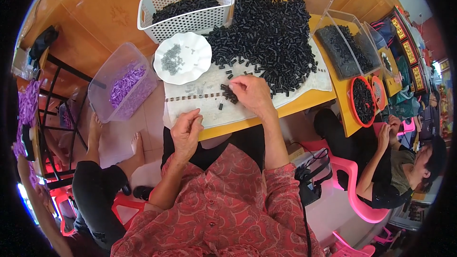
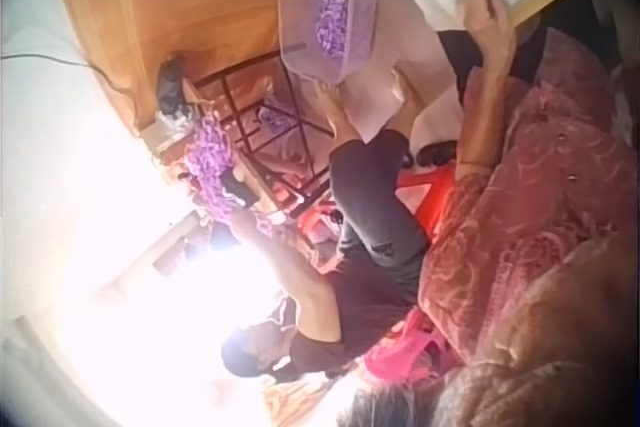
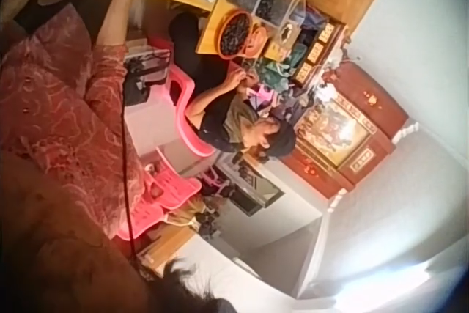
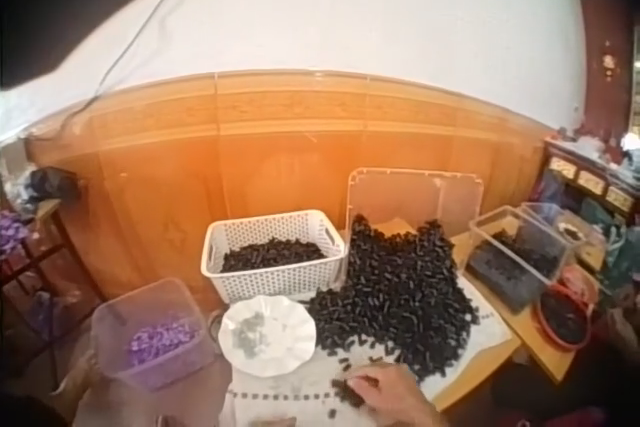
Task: Assembling small black plastic components by inserting metal parts into them.
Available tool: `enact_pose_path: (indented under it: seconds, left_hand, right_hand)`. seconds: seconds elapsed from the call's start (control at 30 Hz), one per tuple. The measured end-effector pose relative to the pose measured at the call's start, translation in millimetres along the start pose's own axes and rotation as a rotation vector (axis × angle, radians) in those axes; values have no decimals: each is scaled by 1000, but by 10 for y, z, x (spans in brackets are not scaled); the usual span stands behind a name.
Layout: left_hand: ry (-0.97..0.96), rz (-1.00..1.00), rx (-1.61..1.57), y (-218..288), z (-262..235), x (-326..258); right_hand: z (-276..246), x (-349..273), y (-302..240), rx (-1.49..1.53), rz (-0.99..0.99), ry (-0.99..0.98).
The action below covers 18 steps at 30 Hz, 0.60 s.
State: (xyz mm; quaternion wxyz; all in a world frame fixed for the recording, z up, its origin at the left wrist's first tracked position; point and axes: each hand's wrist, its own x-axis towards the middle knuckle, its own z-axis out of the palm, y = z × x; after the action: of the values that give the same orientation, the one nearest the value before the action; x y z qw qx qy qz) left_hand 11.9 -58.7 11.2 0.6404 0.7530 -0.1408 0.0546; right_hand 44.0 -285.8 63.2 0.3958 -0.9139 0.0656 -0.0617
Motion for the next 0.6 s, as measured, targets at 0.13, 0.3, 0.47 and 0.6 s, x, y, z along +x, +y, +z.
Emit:
enact_pose_path:
  seconds: [0.13, 0.3, 0.47, 0.6]
  left_hand:
    - [-16, 10, 7, 17, 7, 1]
    - [-21, 9, 0, -22, 2, -6]
    - [-24, 16, 5, 3, 8, -6]
    - [7, 14, -7, -15, 16, -4]
  right_hand:
    - [-48, -55, 173, 223, 7, 174]
    - [9, -204, 151, 175, -96, 345]
    - [201, -351, 111, -126, -346, 457]
    - [326, -523, -21, -330, -349, 366]
